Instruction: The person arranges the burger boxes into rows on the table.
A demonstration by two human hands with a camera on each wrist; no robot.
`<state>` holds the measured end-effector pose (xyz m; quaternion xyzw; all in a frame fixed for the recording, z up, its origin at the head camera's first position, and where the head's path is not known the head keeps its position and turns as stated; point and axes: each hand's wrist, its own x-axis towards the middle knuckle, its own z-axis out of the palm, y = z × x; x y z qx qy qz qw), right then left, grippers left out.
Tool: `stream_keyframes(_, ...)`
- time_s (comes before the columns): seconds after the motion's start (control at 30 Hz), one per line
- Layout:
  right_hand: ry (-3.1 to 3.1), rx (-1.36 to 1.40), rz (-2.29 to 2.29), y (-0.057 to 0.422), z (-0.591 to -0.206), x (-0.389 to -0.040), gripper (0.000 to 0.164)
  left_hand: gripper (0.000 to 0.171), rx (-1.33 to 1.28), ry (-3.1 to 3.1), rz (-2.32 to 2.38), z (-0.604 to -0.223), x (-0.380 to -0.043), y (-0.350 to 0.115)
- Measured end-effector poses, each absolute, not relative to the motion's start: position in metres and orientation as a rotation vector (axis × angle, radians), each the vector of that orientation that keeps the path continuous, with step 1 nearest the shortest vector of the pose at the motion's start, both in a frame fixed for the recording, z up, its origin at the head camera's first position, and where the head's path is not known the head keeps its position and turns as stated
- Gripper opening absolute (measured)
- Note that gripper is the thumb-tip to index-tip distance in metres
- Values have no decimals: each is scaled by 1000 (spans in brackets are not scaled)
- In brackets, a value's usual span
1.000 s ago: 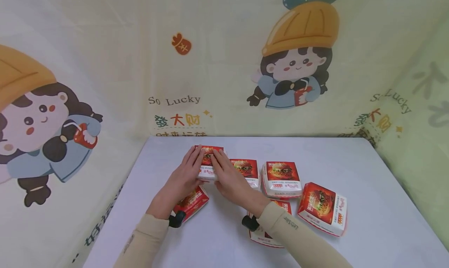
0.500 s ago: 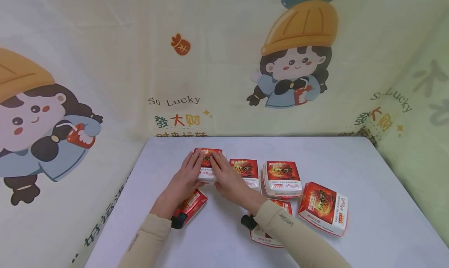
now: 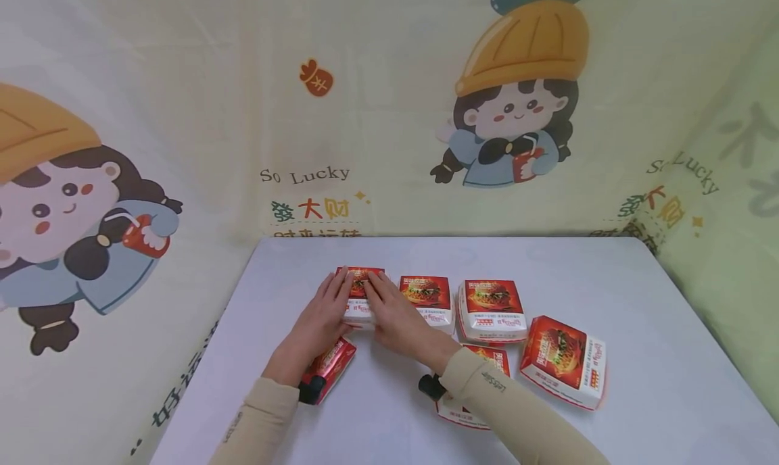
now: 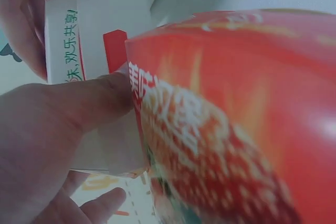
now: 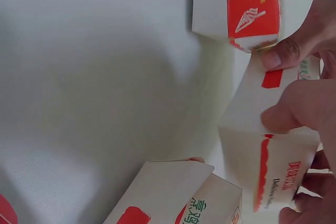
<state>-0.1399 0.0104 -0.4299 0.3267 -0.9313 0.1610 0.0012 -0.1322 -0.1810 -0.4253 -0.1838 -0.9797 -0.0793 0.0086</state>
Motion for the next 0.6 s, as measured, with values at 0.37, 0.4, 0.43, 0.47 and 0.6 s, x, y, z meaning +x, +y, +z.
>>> stream_keyframes(0.37,-3010,1013,487,11,-430,-137,84,98,-553,-3099,-261,-430,-134,-176)
stream_keyframes(0.4,-3013,1008,488,11,-430,-137,84,98,-543,-3108,-265,-431,-135,-175)
stream_keyframes(0.43,-3016,1005,483,11,-430,-137,85,99,-528,-3121,-273,-430,-135,-174)
stream_keyframes(0.47,-3021,1000,480,12,-430,-137,85,99,-514,-3132,-283,-430,-136,-173)
stream_keyframes(0.6,-3029,984,464,12,-430,-137,85,100,-480,-3161,-314,-430,-137,-170)
